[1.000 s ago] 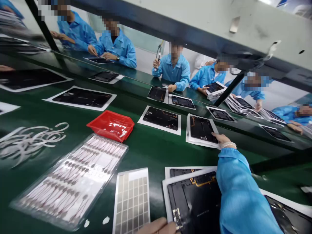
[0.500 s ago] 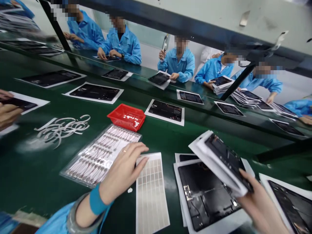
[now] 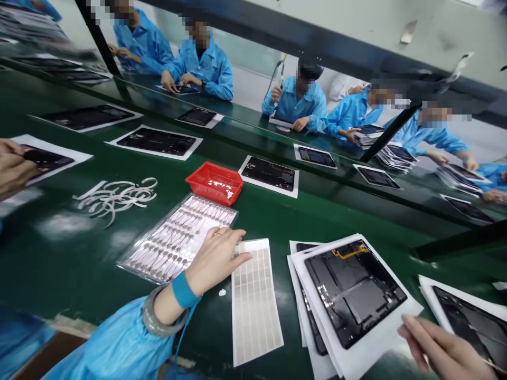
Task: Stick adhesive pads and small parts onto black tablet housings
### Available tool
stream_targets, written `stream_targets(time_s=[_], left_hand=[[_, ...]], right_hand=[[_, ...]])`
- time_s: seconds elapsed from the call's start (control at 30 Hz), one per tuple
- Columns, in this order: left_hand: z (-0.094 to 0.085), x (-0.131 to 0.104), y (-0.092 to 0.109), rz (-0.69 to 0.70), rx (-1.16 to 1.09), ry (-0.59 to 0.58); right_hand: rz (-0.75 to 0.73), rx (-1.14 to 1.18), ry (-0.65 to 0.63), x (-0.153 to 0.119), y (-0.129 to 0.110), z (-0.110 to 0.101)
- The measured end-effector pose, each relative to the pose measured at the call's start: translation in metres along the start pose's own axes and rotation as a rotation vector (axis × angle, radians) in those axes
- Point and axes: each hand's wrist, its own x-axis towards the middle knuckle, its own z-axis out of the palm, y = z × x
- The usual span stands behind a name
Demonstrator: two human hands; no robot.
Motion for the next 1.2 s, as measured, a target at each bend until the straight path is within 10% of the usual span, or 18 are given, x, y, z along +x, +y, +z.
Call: stream_targets(time_s=[0.23,0.4,1.2], left_hand=[[0.000,-0.008,-0.004,-0.047,-0.079,0.013],[0.004,-0.009,0.005,-0.004,-0.125,0.053],[0.020,-0.003,0.017,0.057,-0.099,0.109]], right_hand=[[-0.833,-0.262,-0.124,0.037,-0.158,0.091],[-1.055,-0.559,-0.109,0.071,-0.214,0.151],[-1.147,-0.670,-0.071,0.085,-0.194,0.163]])
